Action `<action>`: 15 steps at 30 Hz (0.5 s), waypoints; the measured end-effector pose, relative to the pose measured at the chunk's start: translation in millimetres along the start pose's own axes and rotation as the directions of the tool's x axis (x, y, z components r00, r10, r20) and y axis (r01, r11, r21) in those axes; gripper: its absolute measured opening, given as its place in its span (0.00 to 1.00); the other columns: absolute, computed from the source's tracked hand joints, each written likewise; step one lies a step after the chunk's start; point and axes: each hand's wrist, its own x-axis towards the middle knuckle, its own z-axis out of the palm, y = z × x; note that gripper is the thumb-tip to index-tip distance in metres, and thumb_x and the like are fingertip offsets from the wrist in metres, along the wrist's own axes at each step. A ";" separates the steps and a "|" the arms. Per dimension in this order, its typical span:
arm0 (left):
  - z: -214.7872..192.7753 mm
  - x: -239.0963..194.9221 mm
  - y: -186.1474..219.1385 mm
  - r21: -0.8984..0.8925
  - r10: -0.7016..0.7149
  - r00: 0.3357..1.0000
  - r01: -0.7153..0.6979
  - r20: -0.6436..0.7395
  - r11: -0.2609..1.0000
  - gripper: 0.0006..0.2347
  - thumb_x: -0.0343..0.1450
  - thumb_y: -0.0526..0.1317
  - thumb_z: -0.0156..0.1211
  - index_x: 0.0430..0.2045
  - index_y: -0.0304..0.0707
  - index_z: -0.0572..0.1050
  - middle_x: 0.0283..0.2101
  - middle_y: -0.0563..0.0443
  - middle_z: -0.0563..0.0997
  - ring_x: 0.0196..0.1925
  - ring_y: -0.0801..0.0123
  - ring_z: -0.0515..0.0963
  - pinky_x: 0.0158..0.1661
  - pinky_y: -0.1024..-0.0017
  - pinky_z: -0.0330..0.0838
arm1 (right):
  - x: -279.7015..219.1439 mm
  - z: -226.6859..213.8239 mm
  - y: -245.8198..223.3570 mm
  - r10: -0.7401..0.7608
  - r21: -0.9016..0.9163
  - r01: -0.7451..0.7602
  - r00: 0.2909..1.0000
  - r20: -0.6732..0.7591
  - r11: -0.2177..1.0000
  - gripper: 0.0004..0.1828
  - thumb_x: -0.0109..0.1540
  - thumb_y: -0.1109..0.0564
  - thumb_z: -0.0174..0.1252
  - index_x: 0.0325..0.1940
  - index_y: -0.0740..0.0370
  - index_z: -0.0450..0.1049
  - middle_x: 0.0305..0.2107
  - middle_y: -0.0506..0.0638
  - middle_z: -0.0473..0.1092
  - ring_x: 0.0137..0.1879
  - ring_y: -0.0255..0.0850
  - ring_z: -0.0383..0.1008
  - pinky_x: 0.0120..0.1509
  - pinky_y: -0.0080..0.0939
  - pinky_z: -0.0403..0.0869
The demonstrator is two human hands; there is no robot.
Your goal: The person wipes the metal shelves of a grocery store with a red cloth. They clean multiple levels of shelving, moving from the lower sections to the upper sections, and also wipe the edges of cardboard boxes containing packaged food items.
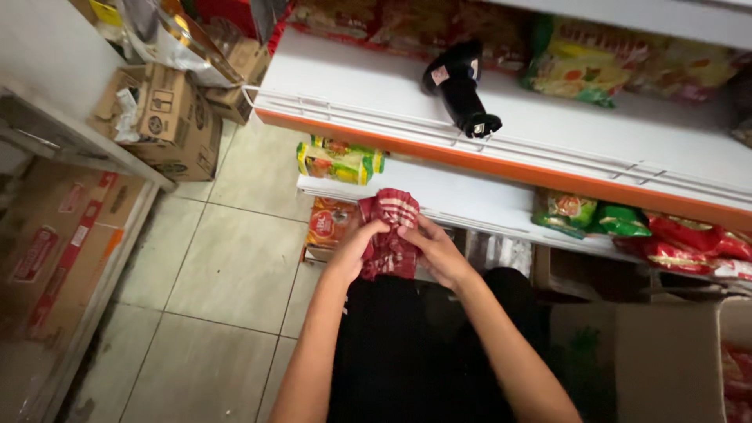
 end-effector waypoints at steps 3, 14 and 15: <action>17.1 -19.7 36.0 0.233 0.076 0.997 -0.069 -0.019 0.970 0.21 0.68 0.40 0.65 0.56 0.39 0.70 0.49 0.54 0.81 0.52 0.72 0.80 0.53 0.72 0.72 | -2.4 7.3 -7.7 -0.236 -0.128 0.233 0.972 -0.012 0.964 0.25 0.65 0.57 0.60 0.66 0.63 0.68 0.49 0.51 0.76 0.53 0.38 0.76 0.56 0.41 0.76; 50.2 -44.3 68.6 -0.062 0.117 0.976 -0.108 0.182 0.992 0.24 0.68 0.30 0.59 0.62 0.35 0.67 0.53 0.49 0.79 0.53 0.70 0.79 0.53 0.69 0.74 | -37.3 -2.4 -55.0 -0.148 0.477 0.085 0.984 0.096 0.875 0.33 0.64 0.34 0.48 0.64 0.59 0.69 0.54 0.56 0.75 0.58 0.49 0.77 0.65 0.55 0.74; 57.3 -44.8 69.6 -0.047 0.104 0.974 -0.096 0.202 0.994 0.24 0.69 0.30 0.59 0.62 0.35 0.67 0.54 0.50 0.79 0.54 0.70 0.79 0.53 0.69 0.74 | -41.7 -3.9 -55.3 -0.154 0.520 0.081 0.983 0.098 0.851 0.35 0.66 0.32 0.47 0.65 0.60 0.69 0.56 0.57 0.73 0.59 0.51 0.75 0.66 0.56 0.72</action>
